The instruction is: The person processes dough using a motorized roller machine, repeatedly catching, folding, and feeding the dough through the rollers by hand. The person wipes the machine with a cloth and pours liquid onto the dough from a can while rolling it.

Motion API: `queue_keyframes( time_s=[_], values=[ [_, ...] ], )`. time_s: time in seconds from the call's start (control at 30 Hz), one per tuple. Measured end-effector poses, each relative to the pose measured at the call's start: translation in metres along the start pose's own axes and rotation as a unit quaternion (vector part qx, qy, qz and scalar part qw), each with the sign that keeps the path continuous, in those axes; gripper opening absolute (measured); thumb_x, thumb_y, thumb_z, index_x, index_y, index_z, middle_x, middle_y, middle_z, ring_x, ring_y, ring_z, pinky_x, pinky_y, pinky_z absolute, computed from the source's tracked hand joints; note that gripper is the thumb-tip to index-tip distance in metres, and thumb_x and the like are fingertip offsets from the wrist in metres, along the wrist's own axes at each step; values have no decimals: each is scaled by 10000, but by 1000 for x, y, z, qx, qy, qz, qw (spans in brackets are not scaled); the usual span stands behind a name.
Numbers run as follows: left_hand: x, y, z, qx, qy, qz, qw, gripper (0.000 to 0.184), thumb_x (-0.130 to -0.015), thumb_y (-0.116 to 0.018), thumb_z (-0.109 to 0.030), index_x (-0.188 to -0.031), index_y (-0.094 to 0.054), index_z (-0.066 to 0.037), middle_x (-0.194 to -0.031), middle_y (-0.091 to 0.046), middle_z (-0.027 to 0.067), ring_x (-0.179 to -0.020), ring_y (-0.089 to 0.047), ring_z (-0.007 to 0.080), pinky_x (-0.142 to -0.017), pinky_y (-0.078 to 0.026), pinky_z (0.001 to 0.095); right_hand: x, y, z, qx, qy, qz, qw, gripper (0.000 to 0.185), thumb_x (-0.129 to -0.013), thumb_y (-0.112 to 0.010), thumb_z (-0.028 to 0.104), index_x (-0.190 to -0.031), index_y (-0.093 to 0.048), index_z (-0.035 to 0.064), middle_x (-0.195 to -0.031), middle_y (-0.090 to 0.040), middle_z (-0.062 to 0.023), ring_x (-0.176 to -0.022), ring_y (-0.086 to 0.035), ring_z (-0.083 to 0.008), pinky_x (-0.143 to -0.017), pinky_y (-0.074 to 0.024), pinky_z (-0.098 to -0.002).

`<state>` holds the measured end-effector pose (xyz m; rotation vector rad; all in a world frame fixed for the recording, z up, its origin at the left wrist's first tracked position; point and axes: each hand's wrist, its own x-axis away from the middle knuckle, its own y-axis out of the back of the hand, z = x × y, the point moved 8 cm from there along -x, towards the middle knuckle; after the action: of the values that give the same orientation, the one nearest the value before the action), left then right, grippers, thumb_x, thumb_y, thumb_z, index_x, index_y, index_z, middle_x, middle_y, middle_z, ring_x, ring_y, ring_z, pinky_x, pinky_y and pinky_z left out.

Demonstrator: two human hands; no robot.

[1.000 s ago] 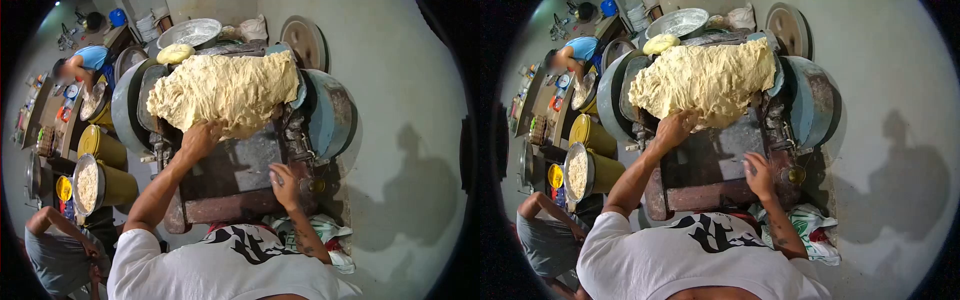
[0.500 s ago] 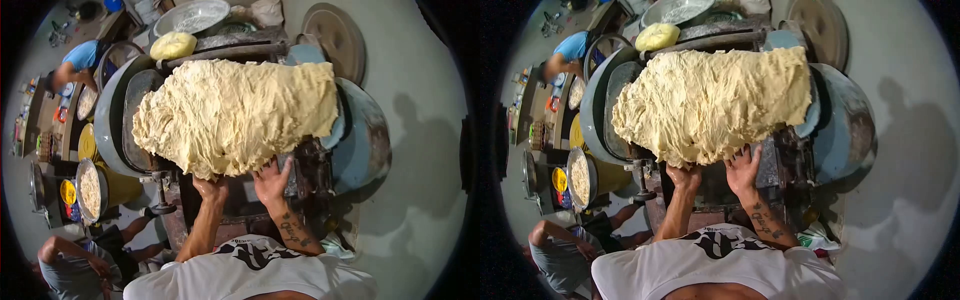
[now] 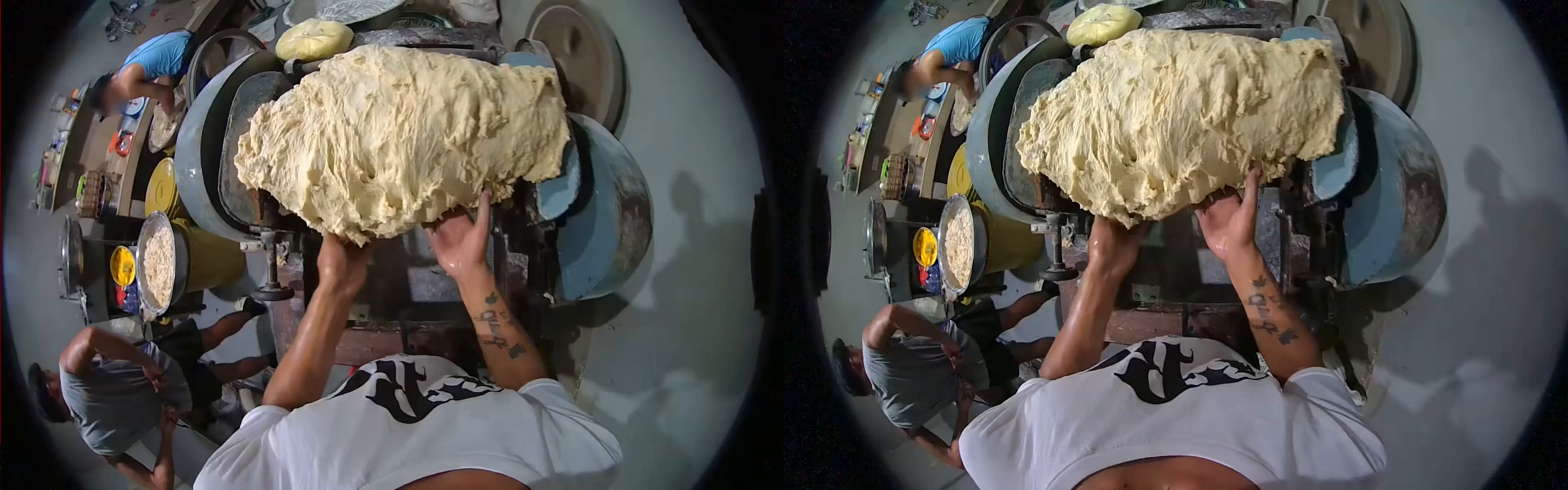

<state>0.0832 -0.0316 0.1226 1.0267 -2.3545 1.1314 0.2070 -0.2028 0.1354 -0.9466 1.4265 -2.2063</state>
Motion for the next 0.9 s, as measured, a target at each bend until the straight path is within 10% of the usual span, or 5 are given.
queue_keyframes(
  time_s=[0.03, 0.33, 0.63, 0.9],
  values=[
    [25, -9, -10, 3, -24, 5, 1000, 575, -1062, -406, -518, -1377, -499, -46, -1256, -568, 102, -1189, -532, 279, -1070, -428, 439, 11, 1, 1, 27, -27, -25, 999, 814, -961, -439, 724, -1538, -365, 155, -1509, -452, -62, -1384, -409, -269, -1169, -304, -468],
    [27, -50, 9, 146, -25, 29, 989, 946, -907, -506, -744, -1558, -302, -88, -1531, -405, 131, -1400, -375, 325, -1187, -282, 495, 40, 6, -13, -79, 63, -100, 990, 813, -913, -461, 776, -1432, -507, 152, -1460, -486, -70, -1354, -405, -270, -1180, -254, -419],
    [-17, -87, 4, 201, -151, 129, 959, 943, -875, -423, -794, -1564, -326, -156, -1559, -400, 81, -1434, -371, 325, -1180, -295, 527, -35, 9, -14, -132, 114, -49, 983, 930, -860, -489, 817, -1512, -440, 155, -1546, -454, -49, -1407, -416, -280, -1166, -345, -493],
    [-48, -91, -6, 201, -218, 164, 941, 793, -957, -394, -681, -1518, -402, -121, -1502, -477, 71, -1386, -443, 303, -1148, -360, 485, -58, 7, -16, -90, 123, 24, 988, 906, -900, -437, 779, -1560, -359, 163, -1611, -365, -66, -1465, -334, -307, -1228, -223, -494]
  ],
)
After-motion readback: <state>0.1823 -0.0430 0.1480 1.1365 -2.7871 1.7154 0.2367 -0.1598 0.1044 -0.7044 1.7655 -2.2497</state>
